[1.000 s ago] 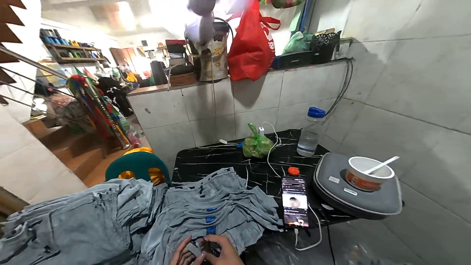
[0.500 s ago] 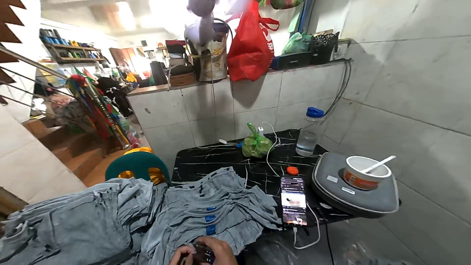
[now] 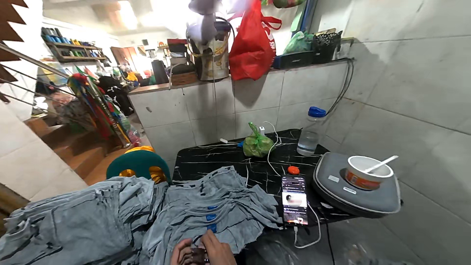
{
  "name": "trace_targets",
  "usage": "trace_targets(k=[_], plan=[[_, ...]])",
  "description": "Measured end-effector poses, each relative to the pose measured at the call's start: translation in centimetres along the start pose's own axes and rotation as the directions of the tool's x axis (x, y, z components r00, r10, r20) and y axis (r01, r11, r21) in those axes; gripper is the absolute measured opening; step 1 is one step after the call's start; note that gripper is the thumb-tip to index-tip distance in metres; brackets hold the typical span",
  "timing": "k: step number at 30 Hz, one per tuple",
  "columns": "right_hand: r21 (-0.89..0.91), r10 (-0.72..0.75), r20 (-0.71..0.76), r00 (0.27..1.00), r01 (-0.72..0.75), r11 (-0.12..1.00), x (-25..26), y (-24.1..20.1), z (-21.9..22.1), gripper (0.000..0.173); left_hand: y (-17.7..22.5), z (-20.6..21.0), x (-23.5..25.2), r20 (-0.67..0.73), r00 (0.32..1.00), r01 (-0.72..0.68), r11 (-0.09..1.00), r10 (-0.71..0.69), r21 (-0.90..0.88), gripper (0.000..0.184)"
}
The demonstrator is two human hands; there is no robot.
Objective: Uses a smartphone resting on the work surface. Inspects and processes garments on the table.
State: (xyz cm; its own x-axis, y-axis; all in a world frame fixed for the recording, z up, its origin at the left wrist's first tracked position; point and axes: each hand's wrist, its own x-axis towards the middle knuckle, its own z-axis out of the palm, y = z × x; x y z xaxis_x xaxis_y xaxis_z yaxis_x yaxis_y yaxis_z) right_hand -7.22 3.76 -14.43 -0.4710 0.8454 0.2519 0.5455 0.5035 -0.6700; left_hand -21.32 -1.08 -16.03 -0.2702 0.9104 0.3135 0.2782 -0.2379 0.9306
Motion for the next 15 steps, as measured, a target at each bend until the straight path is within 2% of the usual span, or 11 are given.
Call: trace_targets(k=[2, 5, 9, 12, 15], plan=[[0.004, 0.055, 0.102, 0.993, -0.056, 0.998, 0.2, -0.1, -0.4, 0.03, -0.2, 0.4, 0.0, 0.004, 1.0, 0.015, 0.999, -0.015, 0.047, 0.048], [-0.017, 0.08, 0.143, 0.987, -0.078, 0.997, 0.0, -0.5, -1.0, 0.029, -0.7, 0.6, -0.1, -0.003, 1.0, -0.015, 0.994, 0.015, 0.111, 0.037], [0.008, 0.046, 0.101, 0.994, -0.047, 0.999, -0.3, -0.5, -0.9, 0.025, -1.4, 0.4, 0.1, -0.015, 0.991, -0.127, 0.971, 0.133, 0.201, 0.019], [0.131, -0.01, 0.015, 1.0, 0.008, 0.991, -0.4, 0.6, -0.7, 0.024, -2.0, 0.2, 0.1, -0.044, 0.984, -0.157, 0.956, 0.173, 0.248, 0.01], [0.238, 0.0, 0.047, 0.999, -0.012, 0.971, -0.1, 2.0, -1.3, 0.023, -2.2, 0.1, 0.1, -0.083, 0.981, -0.157, 0.969, 0.175, 0.19, 0.008]])
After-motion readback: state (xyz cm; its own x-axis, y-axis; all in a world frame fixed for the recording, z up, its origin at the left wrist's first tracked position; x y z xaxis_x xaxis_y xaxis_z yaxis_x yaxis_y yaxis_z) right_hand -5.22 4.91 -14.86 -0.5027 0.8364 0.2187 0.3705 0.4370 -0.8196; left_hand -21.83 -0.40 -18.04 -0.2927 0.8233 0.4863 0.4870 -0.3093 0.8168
